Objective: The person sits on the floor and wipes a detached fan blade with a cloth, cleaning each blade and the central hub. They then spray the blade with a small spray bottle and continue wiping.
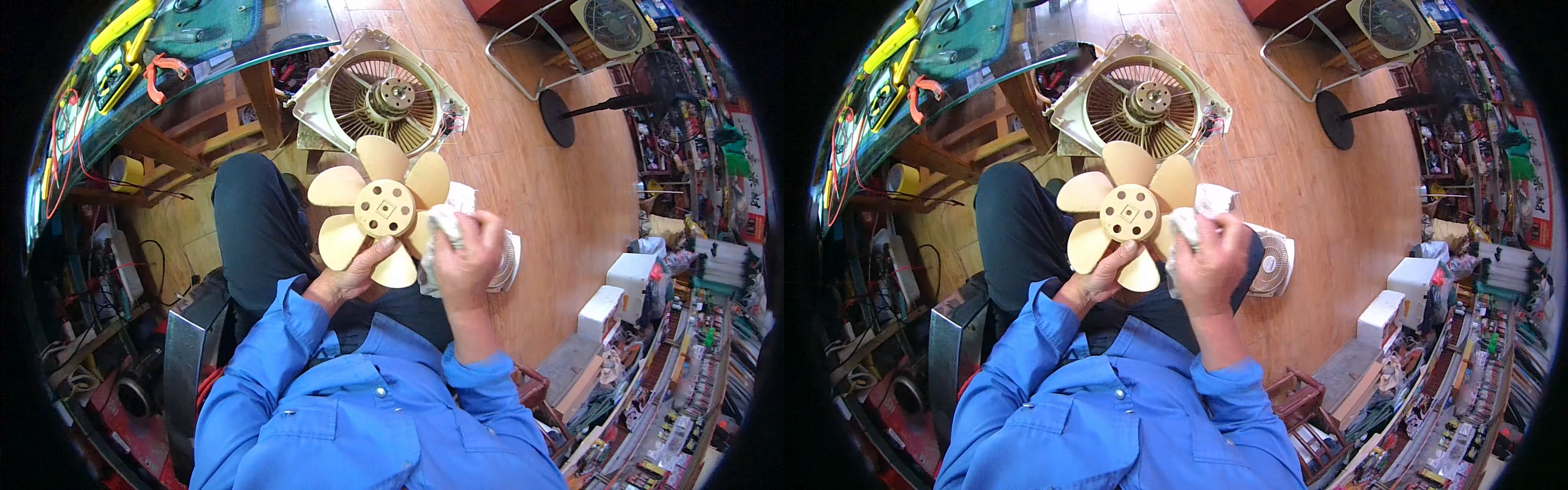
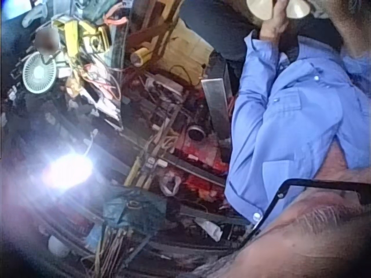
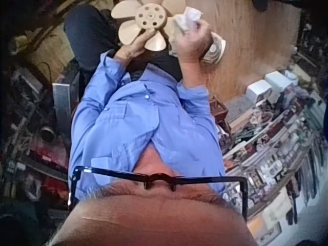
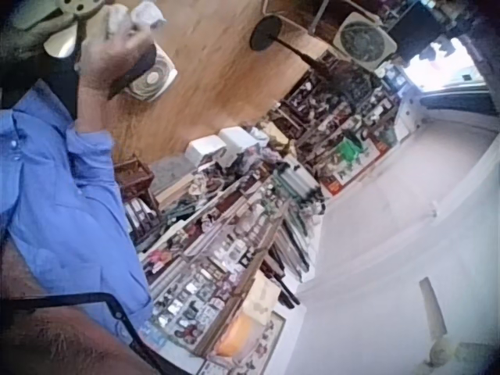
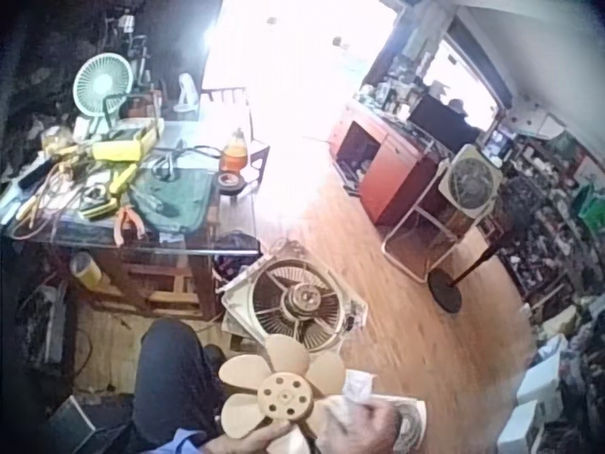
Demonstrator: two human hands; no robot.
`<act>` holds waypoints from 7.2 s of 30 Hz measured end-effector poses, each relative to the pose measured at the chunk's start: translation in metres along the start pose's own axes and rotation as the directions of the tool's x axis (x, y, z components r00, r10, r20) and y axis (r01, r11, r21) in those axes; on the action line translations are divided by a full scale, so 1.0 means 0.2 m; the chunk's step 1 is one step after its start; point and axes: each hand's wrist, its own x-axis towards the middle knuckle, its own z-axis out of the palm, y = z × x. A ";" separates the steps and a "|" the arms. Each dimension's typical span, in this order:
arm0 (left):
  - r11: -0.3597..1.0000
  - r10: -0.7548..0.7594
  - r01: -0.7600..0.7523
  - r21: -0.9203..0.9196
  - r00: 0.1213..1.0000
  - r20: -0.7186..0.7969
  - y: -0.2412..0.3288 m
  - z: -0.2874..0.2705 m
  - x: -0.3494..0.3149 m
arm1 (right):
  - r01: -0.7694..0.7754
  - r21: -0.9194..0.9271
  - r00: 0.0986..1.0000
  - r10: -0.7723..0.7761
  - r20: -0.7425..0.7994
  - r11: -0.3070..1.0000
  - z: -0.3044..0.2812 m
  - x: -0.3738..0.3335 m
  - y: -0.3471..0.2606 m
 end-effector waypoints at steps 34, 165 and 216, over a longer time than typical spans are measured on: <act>0.912 0.197 -0.204 0.356 0.979 0.054 -0.01 -0.07 0.00 | -0.340 0.107 0.816 0.237 0.527 0.934 0.02 -0.03 -0.22; 0.556 0.401 -0.450 0.699 0.882 0.248 0.07 -0.11 0.12 | 0.219 0.384 0.908 -0.332 0.257 0.897 0.25 0.12 -0.21; 0.939 0.212 -0.255 -0.231 0.958 -0.192 0.21 0.10 0.11 | -0.436 0.521 0.873 0.204 0.444 0.734 0.04 -0.02 -0.18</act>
